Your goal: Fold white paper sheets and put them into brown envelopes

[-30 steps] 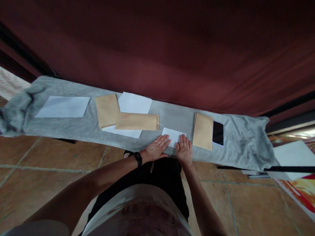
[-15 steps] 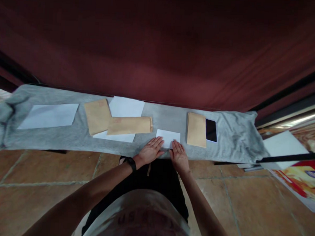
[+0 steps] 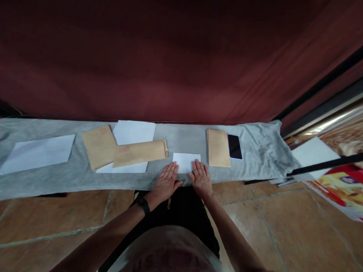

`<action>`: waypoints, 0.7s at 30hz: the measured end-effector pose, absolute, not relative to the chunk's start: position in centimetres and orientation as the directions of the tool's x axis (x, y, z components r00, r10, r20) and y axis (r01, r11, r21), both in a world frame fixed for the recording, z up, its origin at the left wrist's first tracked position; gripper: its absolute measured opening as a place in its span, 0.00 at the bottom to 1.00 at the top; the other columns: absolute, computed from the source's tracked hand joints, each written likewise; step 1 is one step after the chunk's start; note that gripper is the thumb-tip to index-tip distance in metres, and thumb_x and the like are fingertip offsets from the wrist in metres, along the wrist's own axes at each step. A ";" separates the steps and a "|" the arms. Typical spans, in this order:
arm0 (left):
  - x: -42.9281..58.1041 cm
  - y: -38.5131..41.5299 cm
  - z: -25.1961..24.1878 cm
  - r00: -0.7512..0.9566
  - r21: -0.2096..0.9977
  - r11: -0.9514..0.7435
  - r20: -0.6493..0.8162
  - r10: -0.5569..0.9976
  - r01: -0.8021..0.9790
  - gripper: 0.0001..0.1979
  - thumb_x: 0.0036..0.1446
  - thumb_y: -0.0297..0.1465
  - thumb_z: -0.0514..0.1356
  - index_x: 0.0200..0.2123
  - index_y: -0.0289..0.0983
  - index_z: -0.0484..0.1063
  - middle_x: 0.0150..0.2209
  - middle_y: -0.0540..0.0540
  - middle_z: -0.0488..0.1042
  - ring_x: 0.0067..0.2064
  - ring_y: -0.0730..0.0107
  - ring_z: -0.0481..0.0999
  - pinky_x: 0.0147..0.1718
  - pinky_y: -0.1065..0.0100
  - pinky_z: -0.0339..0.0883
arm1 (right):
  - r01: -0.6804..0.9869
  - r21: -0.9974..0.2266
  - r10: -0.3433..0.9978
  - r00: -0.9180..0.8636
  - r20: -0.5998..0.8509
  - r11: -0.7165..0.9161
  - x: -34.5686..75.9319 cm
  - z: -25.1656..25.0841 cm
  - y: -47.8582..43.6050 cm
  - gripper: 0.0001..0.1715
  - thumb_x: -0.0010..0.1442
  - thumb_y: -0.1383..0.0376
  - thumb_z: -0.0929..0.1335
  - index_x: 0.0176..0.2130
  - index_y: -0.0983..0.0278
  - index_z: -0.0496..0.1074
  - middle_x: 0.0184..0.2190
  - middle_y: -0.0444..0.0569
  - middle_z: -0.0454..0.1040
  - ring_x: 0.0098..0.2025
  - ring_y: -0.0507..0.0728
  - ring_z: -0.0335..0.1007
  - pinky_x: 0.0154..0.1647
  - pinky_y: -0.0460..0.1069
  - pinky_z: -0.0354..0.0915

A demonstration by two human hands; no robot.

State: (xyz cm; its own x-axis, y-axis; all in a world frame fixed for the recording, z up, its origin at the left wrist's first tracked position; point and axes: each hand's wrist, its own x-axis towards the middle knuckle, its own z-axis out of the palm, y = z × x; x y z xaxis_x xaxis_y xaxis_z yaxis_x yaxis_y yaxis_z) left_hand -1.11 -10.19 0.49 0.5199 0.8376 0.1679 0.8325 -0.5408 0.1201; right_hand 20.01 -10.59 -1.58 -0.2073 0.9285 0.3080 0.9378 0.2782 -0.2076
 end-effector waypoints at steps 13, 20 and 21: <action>4.8 -6.0 -0.1 0.428 0.193 -0.452 0.154 0.891 0.871 0.32 0.71 0.39 0.43 0.71 0.24 0.52 0.72 0.32 0.53 0.74 0.55 0.47 0.71 0.51 0.46 | 0.957 -0.203 0.929 -0.127 0.348 0.207 19.6 -2.1 -10.3 0.29 0.74 0.62 0.57 0.68 0.70 0.60 0.69 0.58 0.60 0.71 0.63 0.56 0.71 0.61 0.49; 2.4 -6.1 -0.9 0.335 0.178 -0.365 0.176 0.926 0.914 0.33 0.70 0.39 0.45 0.70 0.22 0.52 0.72 0.29 0.52 0.74 0.52 0.50 0.70 0.50 0.48 | 0.953 -0.244 0.937 -0.087 0.338 0.177 19.4 -1.8 -10.5 0.30 0.74 0.59 0.58 0.70 0.69 0.58 0.69 0.58 0.61 0.70 0.64 0.57 0.70 0.61 0.51; 2.2 -6.1 -0.8 0.334 0.175 -0.363 0.175 0.926 0.915 0.33 0.70 0.38 0.45 0.70 0.22 0.53 0.71 0.29 0.53 0.74 0.52 0.50 0.70 0.50 0.48 | 0.953 -0.251 0.941 -0.081 0.328 0.169 19.3 -1.7 -10.5 0.30 0.74 0.59 0.58 0.69 0.69 0.59 0.69 0.58 0.61 0.70 0.64 0.58 0.70 0.61 0.50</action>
State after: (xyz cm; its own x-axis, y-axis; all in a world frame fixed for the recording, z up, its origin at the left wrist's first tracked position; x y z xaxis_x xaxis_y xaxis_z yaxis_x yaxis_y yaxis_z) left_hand 2.16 -6.14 -0.78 0.3342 0.9261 0.1749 0.9150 -0.3634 0.1754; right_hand 19.33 -10.52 -1.66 -0.0805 0.9414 0.3276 0.9530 0.1690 -0.2513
